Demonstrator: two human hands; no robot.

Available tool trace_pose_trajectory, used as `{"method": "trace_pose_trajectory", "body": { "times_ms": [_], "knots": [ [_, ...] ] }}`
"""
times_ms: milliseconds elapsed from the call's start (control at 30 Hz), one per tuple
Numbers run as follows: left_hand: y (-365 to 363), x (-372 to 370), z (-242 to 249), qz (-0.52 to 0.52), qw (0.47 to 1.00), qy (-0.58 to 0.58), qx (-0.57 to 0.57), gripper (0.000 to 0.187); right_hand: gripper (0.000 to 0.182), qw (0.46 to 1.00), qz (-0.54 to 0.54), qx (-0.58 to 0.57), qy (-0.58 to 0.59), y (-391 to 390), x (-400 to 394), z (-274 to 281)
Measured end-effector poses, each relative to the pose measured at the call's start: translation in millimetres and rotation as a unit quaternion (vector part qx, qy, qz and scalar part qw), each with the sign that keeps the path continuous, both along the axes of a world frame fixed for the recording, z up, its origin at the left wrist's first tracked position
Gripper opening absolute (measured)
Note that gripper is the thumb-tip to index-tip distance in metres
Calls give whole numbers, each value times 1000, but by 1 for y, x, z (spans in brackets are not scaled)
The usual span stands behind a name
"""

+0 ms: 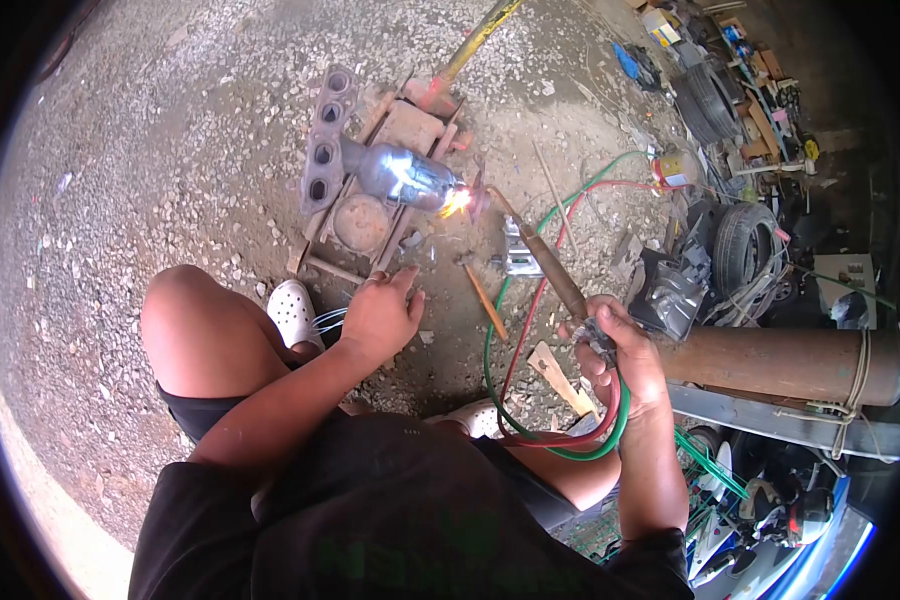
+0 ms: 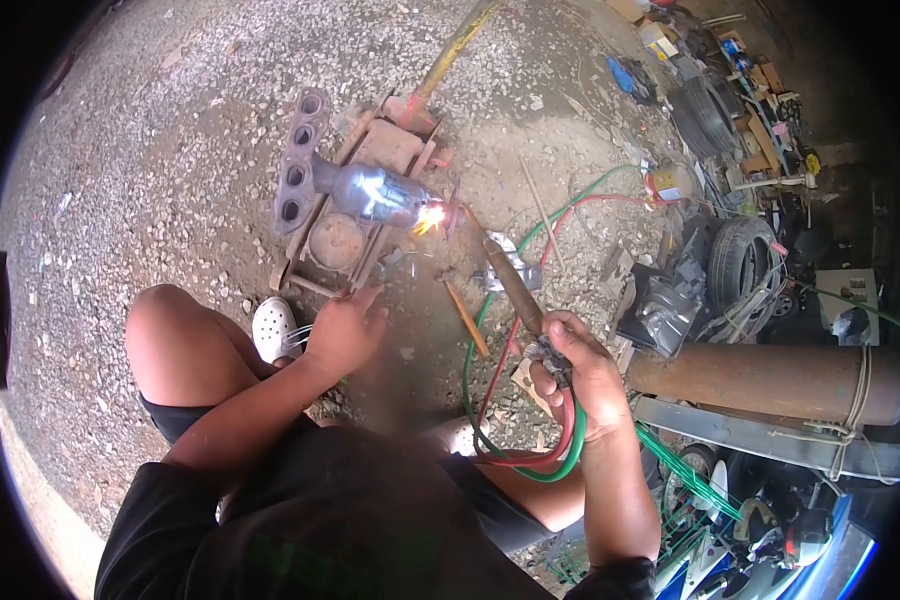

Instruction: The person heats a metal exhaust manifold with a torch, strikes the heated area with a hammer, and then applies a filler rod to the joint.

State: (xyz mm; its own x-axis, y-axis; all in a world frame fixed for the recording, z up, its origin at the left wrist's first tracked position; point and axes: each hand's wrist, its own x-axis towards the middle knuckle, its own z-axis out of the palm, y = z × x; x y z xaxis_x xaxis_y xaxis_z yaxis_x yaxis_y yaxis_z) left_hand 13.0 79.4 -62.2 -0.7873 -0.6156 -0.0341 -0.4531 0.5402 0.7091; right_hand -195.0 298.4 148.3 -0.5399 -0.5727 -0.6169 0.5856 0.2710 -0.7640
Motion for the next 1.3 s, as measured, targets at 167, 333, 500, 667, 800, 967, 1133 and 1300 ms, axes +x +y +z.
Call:
{"method": "trace_pose_trajectory", "body": {
  "times_ms": [167,333,500,667,800,967,1133,1300],
  "knots": [
    [0,-1,5,1,1000,-14,5,45,23,1000,-5,3,8,1,1,-1],
    [-1,-1,3,3,1000,-10,14,45,24,1000,-1,7,16,0,2,0],
    [-2,-2,-3,0,1000,-8,14,45,24,1000,0,1,16,1,2,-1],
    [-4,-3,7,8,1000,-2,22,45,25,1000,-2,-2,10,0,1,-1],
    [-6,-4,0,12,1000,13,20,45,25,1000,-5,0,17,0,2,-1],
    [-7,-6,-4,19,1000,23,5,44,25,1000,-2,-1,13,0,0,-3],
    [-7,-8,-4,21,1000,10,13,44,21,1000,9,-10,3,-2,0,0],
    [-7,-9,-7,29,999,17,5,43,21,1000,15,-8,22,-3,-1,-5]
  ]
}}
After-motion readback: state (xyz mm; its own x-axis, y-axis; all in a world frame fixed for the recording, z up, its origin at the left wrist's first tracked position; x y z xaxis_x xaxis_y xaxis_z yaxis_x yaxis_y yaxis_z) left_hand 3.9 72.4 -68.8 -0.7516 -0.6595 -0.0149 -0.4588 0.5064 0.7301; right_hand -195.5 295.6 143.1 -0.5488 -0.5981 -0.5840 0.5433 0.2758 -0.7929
